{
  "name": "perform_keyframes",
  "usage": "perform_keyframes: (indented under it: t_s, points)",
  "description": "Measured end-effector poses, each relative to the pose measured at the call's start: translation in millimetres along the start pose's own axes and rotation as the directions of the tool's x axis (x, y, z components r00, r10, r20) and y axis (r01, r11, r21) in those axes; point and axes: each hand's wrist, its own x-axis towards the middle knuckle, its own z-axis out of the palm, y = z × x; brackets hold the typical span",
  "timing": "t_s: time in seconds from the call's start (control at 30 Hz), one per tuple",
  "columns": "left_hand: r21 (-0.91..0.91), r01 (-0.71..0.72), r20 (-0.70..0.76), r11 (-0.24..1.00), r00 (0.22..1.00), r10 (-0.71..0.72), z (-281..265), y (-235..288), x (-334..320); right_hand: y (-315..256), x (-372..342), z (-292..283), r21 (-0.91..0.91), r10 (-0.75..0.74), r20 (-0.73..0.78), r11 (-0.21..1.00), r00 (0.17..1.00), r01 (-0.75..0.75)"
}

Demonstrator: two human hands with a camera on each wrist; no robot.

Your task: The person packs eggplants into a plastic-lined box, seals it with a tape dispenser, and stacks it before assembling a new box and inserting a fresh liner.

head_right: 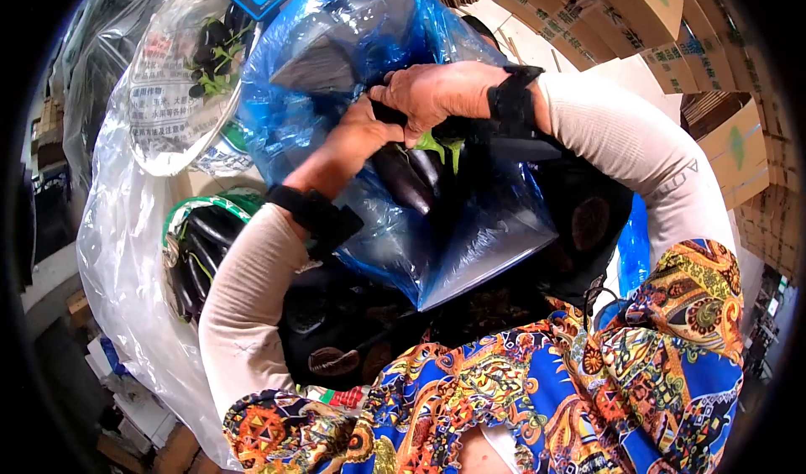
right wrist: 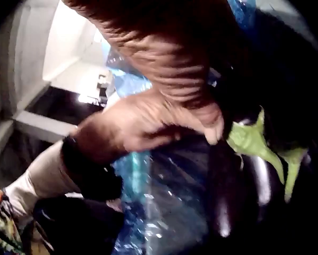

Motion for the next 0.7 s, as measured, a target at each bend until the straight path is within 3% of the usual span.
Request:
perform_keyframes:
  t_s: [0.07,0.1,0.17,0.27,0.33,0.4,0.43,0.53,0.67,0.7]
  points:
    - [-0.169,0.028,0.268,0.985,0.963,0.019,-33.1,28.7,-13.3,-9.7,4.4,4.9,-0.161,0.072,0.077,0.985,0.994,-0.059]
    - [-0.001,0.045,0.236,0.999,0.971,-0.044,-52.9,71.3,-39.4,-2.8,5.9,12.2,-0.174,0.014,0.034,0.985,0.999,-0.008]
    - [-0.364,-0.119,0.182,0.924,0.964,0.196,-95.0,79.3,-78.8,-3.6,7.1,12.3,-0.193,0.023,0.048,0.981,0.999,-0.013]
    - [-0.312,-0.144,-0.101,0.939,0.988,0.118,-138.5,98.1,-153.9,-0.5,11.0,19.1,-0.165,0.064,0.083,0.985,0.995,-0.049]
    - [-0.380,-0.099,-0.348,0.920,0.936,-0.043,-149.1,59.5,-182.2,-15.9,6.7,14.8,-0.078,0.218,0.071,0.974,0.973,-0.213]
    - [-0.465,-0.061,-0.442,0.883,0.880,-0.172,-146.7,13.1,-203.5,-17.1,11.5,31.0,-0.132,0.274,-0.091,0.949,0.957,-0.285]
    - [-0.534,-0.051,-0.436,0.844,0.872,-0.223,-136.8,-3.2,-212.3,-16.0,15.3,39.3,-0.155,0.299,-0.174,0.932,0.938,-0.326]
    - [-0.717,-0.062,-0.375,0.694,0.873,-0.310,-108.2,-33.4,-232.4,-18.4,33.7,46.3,-0.206,0.413,-0.143,0.876,0.899,-0.435]
    - [-0.697,-0.079,-0.424,0.713,0.847,-0.320,-89.5,-31.9,-246.3,-13.2,41.6,25.1,-0.134,0.503,-0.078,0.850,0.861,-0.509]
    - [-0.710,-0.089,-0.428,0.698,0.842,-0.327,-88.4,-36.4,-249.3,-7.1,40.0,15.0,-0.010,0.471,-0.070,0.881,0.879,-0.473]
